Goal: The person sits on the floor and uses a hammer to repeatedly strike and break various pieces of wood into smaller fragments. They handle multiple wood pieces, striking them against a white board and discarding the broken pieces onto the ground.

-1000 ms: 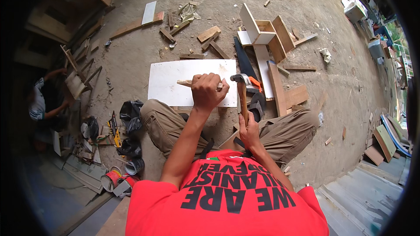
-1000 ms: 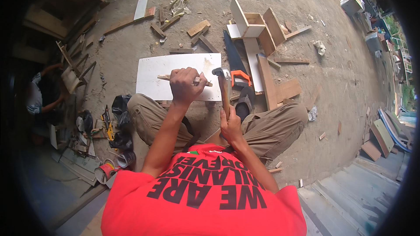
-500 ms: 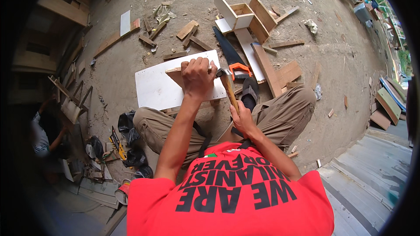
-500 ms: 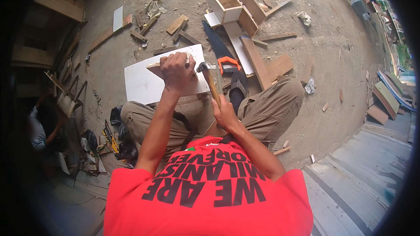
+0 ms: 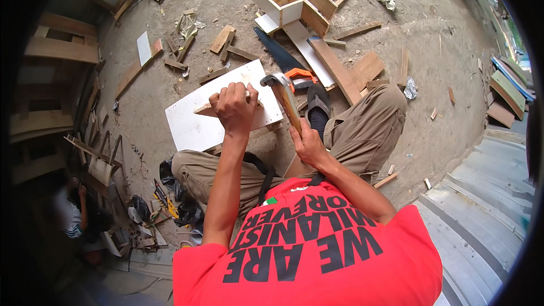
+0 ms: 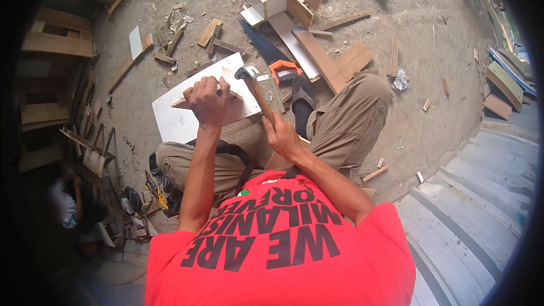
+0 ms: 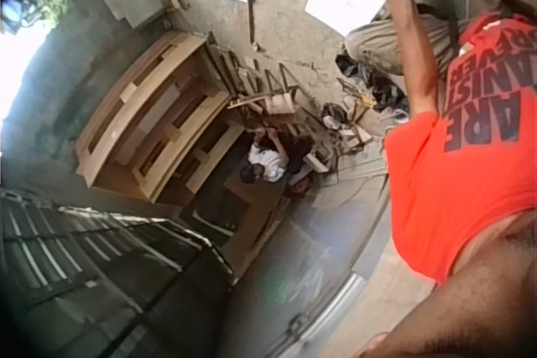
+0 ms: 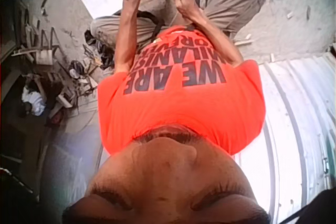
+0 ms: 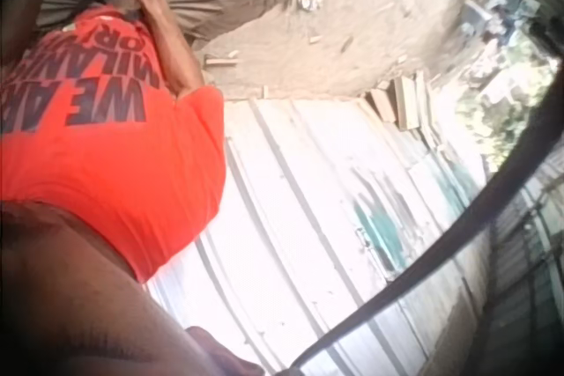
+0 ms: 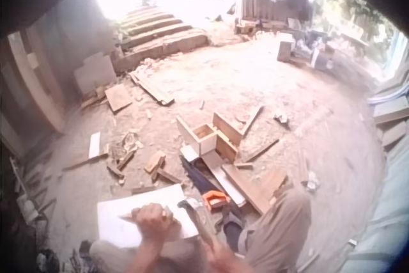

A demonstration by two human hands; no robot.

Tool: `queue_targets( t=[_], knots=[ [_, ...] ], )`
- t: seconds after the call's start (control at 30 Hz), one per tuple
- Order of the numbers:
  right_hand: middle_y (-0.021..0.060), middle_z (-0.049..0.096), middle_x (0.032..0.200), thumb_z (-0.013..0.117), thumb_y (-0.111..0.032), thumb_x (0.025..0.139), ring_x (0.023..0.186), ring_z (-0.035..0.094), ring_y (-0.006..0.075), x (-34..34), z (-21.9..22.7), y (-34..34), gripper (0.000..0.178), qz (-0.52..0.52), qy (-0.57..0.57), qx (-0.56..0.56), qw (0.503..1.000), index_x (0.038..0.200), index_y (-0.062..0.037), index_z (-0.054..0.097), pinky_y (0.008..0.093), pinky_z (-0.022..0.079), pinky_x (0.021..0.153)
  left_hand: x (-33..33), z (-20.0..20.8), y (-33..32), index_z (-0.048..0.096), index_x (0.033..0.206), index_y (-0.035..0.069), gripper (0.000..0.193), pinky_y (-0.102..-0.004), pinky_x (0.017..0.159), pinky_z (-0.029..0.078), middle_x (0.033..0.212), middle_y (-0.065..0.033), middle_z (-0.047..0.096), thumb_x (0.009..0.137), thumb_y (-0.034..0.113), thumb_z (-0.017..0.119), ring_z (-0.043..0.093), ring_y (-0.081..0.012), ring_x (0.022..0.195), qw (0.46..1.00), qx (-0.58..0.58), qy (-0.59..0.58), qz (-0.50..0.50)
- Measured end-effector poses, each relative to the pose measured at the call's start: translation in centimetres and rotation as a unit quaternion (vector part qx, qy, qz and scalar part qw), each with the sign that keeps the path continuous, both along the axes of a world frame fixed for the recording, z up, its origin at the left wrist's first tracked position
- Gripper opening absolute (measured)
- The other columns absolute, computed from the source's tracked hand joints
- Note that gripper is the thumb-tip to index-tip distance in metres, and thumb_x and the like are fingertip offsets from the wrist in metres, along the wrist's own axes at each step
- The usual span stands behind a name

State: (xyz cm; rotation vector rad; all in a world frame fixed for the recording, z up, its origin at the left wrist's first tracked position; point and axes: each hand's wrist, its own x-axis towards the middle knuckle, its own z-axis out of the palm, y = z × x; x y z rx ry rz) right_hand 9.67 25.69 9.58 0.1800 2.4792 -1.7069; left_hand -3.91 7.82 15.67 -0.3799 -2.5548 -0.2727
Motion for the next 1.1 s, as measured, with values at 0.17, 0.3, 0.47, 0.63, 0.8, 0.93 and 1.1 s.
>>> queue_targets(
  t=[0.17, 0.3, 0.47, 0.63, 0.8, 0.93, 1.1],
  knots=[
    [0.0322, 0.060, 0.071, 0.053, -0.026, 0.103, 0.074, 0.061, 0.0553, 0.4, -1.2, -0.1, 0.028, 0.024, -0.026, 0.010, 0.999, 0.110, 0.0001, 0.049, 0.0594, 0.044, 0.062, 0.2, 0.1, 0.0, 0.056, 0.069, 0.010, 0.023, -0.0368, 0.076, 0.036, 0.069, -0.0050, 0.058, 0.085, 0.022, 0.067, 0.058, -0.0218, 0.068, 1.000, 0.006, 0.005, 0.005],
    [0.0307, 0.060, 0.070, 0.053, -0.027, 0.103, 0.072, 0.061, 0.0544, -0.2, 0.1, -0.3, 0.026, -0.026, -0.023, -0.029, 0.999, 0.107, -0.0010, 0.051, 0.0586, 0.044, 0.061, 0.6, 0.0, -0.1, 0.055, 0.068, 0.010, 0.024, -0.0372, 0.075, 0.036, 0.069, -0.0052, 0.057, 0.086, 0.022, 0.067, 0.057, -0.0221, 0.067, 1.000, 0.009, 0.013, 0.005],
    [0.0289, 0.058, 0.067, 0.053, -0.030, 0.104, 0.069, 0.060, 0.0540, 0.5, -3.7, -0.9, 0.029, 0.020, -0.006, -0.006, 1.000, 0.104, -0.0016, 0.050, 0.0562, 0.044, 0.059, 0.9, 0.2, -0.2, 0.055, 0.068, 0.010, 0.024, -0.0369, 0.076, 0.036, 0.069, -0.0050, 0.057, 0.086, 0.022, 0.067, 0.056, -0.0222, 0.067, 1.000, 0.004, 0.011, 0.006],
    [0.0257, 0.059, 0.067, 0.052, -0.033, 0.104, 0.066, 0.063, 0.0476, -1.2, -3.3, 0.4, 0.033, -0.060, 0.010, -0.022, 0.998, 0.103, -0.0003, 0.052, 0.0517, 0.045, 0.057, 0.4, 0.1, -0.4, 0.056, 0.069, 0.010, 0.024, -0.0366, 0.078, 0.035, 0.068, -0.0040, 0.057, 0.086, 0.021, 0.067, 0.056, -0.0219, 0.067, 0.999, 0.037, 0.009, -0.007],
    [0.0191, 0.059, 0.064, 0.053, -0.034, 0.105, 0.059, 0.064, 0.0353, -1.9, -3.7, 1.3, 0.034, -0.130, -0.004, -0.026, 0.991, 0.101, -0.0006, 0.055, 0.0455, 0.046, 0.055, -0.3, 0.9, -4.3, 0.061, 0.072, 0.006, 0.030, -0.0349, 0.070, 0.039, 0.067, -0.0043, 0.060, 0.094, 0.025, 0.066, 0.053, -0.0181, 0.064, 0.970, 0.235, 0.034, 0.039],
    [0.0032, 0.057, 0.067, 0.053, -0.041, 0.105, 0.056, 0.055, 0.0128, -1.4, -3.7, 1.4, 0.037, -0.154, -0.012, -0.035, 0.987, 0.101, -0.0039, 0.056, 0.0316, 0.045, 0.051, 1.2, 0.6, -7.0, 0.056, 0.072, 0.003, 0.045, -0.0253, 0.061, 0.038, 0.067, 0.0023, 0.051, 0.106, 0.032, 0.054, 0.044, -0.0069, 0.066, 0.852, 0.509, 0.021, 0.117],
    [0.0101, 0.059, 0.065, 0.052, -0.036, 0.105, 0.057, 0.059, 0.0196, -1.3, -2.4, 1.0, 0.037, -0.135, 0.006, -0.060, 0.989, 0.109, 0.0007, 0.057, 0.0380, 0.047, 0.055, 3.6, -5.8, -8.1, 0.050, 0.068, 0.003, 0.046, -0.0263, 0.061, 0.036, 0.063, 0.0020, 0.044, 0.105, 0.030, 0.054, 0.040, -0.0075, 0.064, 0.846, 0.510, 0.008, 0.154]
  ],
)
